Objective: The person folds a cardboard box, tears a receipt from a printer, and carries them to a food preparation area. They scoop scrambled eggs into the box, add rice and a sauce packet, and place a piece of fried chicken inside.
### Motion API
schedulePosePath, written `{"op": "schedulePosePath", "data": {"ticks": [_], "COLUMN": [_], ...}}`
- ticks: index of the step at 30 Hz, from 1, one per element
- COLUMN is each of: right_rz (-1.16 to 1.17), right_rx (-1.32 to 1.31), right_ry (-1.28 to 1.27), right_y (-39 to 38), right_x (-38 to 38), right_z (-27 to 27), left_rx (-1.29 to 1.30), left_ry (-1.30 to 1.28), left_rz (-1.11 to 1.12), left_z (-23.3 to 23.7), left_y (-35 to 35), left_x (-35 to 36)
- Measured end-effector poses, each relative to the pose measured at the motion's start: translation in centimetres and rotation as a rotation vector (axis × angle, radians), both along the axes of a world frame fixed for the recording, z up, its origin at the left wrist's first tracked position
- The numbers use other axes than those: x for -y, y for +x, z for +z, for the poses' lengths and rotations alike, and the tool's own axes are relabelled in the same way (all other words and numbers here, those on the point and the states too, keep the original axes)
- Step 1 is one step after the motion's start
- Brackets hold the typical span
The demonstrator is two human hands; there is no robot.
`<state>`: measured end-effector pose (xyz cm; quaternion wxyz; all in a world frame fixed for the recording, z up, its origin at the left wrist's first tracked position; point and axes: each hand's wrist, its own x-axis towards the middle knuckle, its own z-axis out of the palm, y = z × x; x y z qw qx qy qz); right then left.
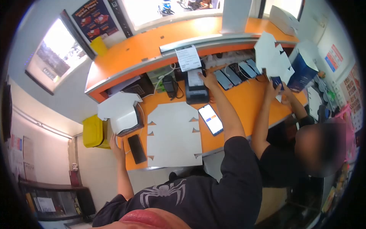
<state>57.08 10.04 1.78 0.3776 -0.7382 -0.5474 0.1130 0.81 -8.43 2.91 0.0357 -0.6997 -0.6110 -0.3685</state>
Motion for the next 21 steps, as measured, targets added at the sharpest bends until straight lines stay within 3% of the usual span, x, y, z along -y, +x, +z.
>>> {"op": "schedulePosePath", "data": {"ticks": [3, 5, 9, 11, 15, 17, 20, 21], "right_rz": [0.104, 0.093, 0.202, 0.206, 0.273, 0.291, 0.319, 0.318], "right_rx": [-0.116, -0.192, -0.198, -0.273, -0.337, -0.689, -0.702, -0.672], "right_ry": [-0.151, -0.132, -0.149, -0.224, -0.024, 0.028, 0.046, 0.028], "right_y": [1.2, 2.0, 3.5, 2.6, 2.3, 1.3, -0.7, -0.6], "right_x": [-2.6, -5.4, -11.1, -11.2, -9.9, -6.4, 0.0, 0.8], "right_z": [-0.2, -2.4, -6.3, -4.5, -3.0, -0.1, 6.3, 7.2], "left_rx": [0.134, 0.228, 0.448, 0.565, 0.912, 1.04, 1.143, 1.211], "left_ry": [-0.004, -0.231, -0.4, -0.496, -0.374, -0.291, -0.174, -0.098], "left_rz": [0.36, 0.617, 0.616, 0.593, 0.624, 0.615, 0.566, 0.672], "left_z": [-4.9, -8.5, -12.0, -13.1, -13.5, -13.2, -14.4, -14.7], "left_y": [-2.2, -4.1, -5.4, -6.0, -5.8, -5.4, -5.1, -4.4], "left_x": [6.4, 10.5, 15.1, 16.1, 14.4, 12.9, 11.1, 10.4]}}
